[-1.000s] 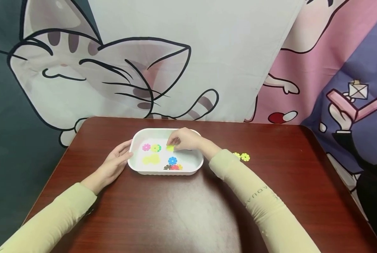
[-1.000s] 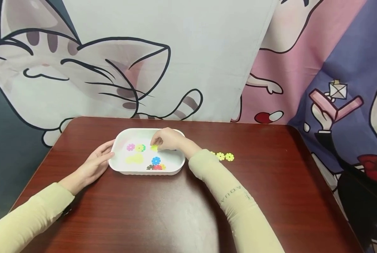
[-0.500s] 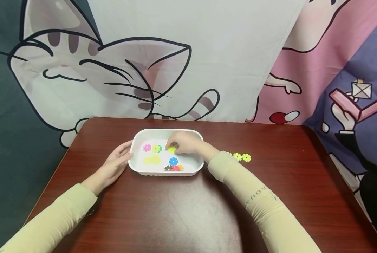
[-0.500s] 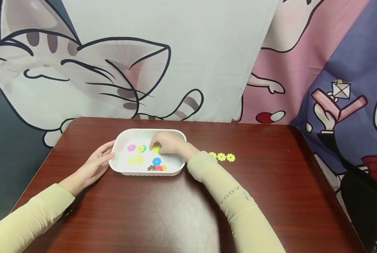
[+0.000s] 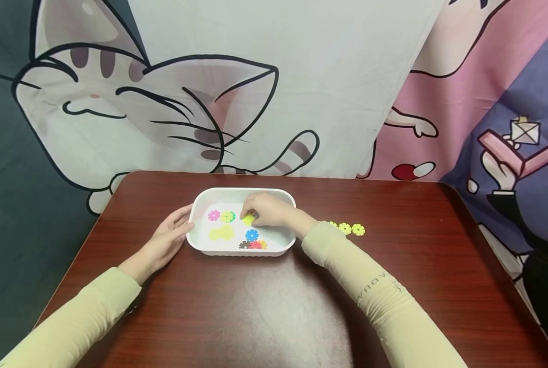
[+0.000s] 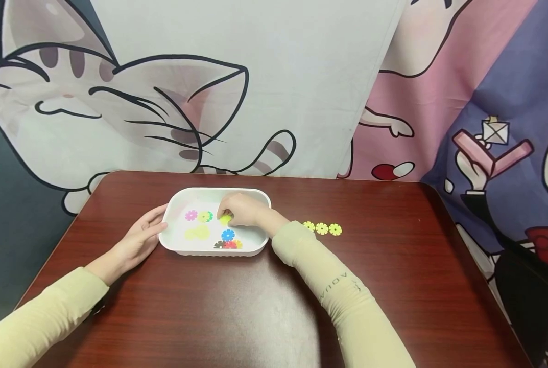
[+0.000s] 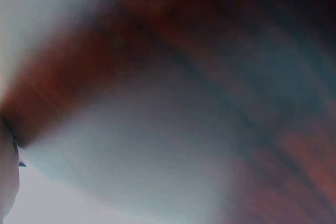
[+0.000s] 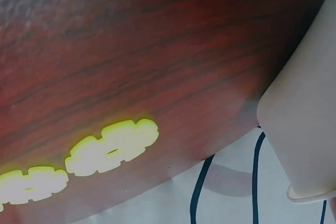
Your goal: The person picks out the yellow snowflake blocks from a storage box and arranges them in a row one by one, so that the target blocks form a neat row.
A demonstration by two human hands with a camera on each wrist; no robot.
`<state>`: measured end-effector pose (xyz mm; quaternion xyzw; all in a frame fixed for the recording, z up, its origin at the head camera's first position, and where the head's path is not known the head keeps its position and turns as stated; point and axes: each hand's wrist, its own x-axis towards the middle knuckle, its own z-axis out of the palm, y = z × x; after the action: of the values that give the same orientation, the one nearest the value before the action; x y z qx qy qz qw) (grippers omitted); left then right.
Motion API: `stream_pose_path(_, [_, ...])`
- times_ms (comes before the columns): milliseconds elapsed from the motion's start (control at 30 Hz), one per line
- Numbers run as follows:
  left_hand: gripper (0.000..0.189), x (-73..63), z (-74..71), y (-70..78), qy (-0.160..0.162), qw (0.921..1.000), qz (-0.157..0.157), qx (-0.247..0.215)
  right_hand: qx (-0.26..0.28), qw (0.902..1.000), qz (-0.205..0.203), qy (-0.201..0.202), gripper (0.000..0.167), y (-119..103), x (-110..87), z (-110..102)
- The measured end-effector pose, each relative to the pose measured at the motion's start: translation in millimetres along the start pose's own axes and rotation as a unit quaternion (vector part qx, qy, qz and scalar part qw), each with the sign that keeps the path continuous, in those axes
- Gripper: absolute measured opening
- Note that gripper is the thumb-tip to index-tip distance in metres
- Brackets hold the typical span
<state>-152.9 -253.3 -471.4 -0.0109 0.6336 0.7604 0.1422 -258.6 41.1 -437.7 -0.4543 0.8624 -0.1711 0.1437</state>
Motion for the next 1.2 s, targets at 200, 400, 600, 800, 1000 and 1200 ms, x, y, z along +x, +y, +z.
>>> stream_pose_path(200, [0.067, -0.4, 0.6, 0.7, 0.002, 1.0, -0.003, 0.003, 0.013, 0.9996, 0.023, -0.006, 0.025, -3, -1.1, 2])
stream_pose_path(400, [0.067, 0.1, 0.3, 1.7, 0.002, 1.0, -0.001, 0.001, 0.021, 0.9993, 0.03, 0.005, 0.022, -5, -0.8, 2])
stream_pose_path(600, [0.067, 0.0, 0.2, 0.7, 0.003, 1.0, -0.003, -0.003, 0.067, 0.9971, 0.027, 0.027, 0.014, -1, -0.8, 1])
stream_pose_path(800, [0.066, 0.1, 0.6, 0.1, 0.005, 1.0, -0.001, -0.006, 0.129, 0.9902, 0.03, 0.045, 0.008, 4, -1.8, -5])
stream_pose_path(1000, [0.067, -0.7, 1.2, 1.0, 0.004, 1.0, -0.001, -0.005, 0.154, 0.9848, 0.046, 0.065, 0.007, 5, -8.7, -21])
stream_pose_path(1200, [0.067, -1.1, 1.6, 1.3, 0.004, 1.0, 0.0, -0.005, 0.175, 0.9789, 0.061, 0.087, 0.007, 9, -22.5, -37])
